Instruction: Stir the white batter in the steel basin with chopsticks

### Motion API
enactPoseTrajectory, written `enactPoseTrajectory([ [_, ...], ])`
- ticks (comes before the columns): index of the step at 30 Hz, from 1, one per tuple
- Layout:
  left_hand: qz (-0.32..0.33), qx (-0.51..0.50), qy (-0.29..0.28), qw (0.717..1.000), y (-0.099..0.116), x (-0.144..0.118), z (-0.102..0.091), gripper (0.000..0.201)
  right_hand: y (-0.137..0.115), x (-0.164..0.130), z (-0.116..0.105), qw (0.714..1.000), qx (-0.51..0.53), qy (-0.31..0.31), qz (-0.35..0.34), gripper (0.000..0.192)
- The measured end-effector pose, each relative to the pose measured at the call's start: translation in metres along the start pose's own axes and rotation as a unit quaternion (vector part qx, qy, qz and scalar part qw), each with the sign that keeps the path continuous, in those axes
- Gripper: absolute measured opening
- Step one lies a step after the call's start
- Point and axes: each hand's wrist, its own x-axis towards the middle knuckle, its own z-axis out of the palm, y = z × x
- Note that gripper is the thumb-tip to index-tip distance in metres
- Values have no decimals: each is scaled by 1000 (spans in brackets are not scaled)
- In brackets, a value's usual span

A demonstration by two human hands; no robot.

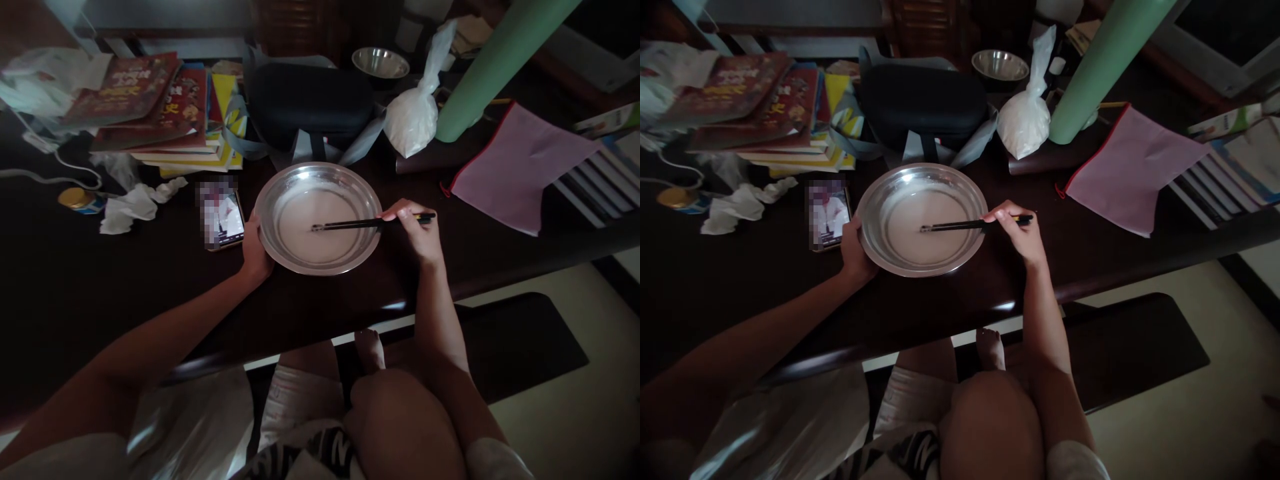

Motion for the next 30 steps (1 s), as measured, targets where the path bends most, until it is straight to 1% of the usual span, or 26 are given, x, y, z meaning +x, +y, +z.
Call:
enactPoseTrajectory([
  [1,3,3,-3,1000,0,0,0,16,0,0,0,1000,-7,4,-2,38],
  [2,7,7,-4,1000,0,0,1,15,0,0,0,1000,-11,21,-3,38],
  [4,10,12,-4,1000,1,-1,1,16,1,0,-1,998,-7,68,-6,41],
  [6,11,8,2,1000,1,-1,2,16,2,-1,-2,996,7,86,-3,46],
  [8,5,0,9,1000,1,-1,4,17,2,-1,-2,998,12,54,4,45],
  [10,2,-4,14,1000,1,-2,4,19,1,-1,-1,1000,5,7,4,40],
  [11,2,-6,14,1000,1,-2,5,20,0,0,0,1000,0,-3,1,37],
  [12,2,-7,14,1000,2,-2,5,20,0,0,0,1000,-3,0,-5,36],
  [14,1,-9,13,1000,2,-2,5,19,0,0,-1,999,0,38,-15,35],
  [16,0,-9,11,1000,3,-3,5,16,0,0,-1,997,12,74,-17,39],
  [17,0,-10,10,1000,3,-3,6,15,0,0,-1,997,18,78,-14,42],
  [19,3,-16,9,1000,3,-3,6,15,0,0,0,998,18,53,-4,43],
  [21,7,-24,10,1000,2,-3,6,18,-1,0,1,1000,3,17,3,41],
  [22,10,-26,11,1000,2,-3,6,18,-1,0,1,1000,-4,9,3,39],
  [23,12,-26,11,1000,2,-3,6,16,0,1,1,1000,-10,13,2,38],
  [26,11,-8,8,1000,0,-2,3,10,0,1,0,998,-2,68,3,43],
  [27,10,-1,7,1000,0,-1,2,11,1,1,0,997,4,77,4,45],
  [28,9,4,6,1000,-1,-1,1,13,1,0,0,997,8,74,5,46],
  [30,10,10,3,1000,-2,0,-1,18,0,0,0,999,5,41,4,44],
])
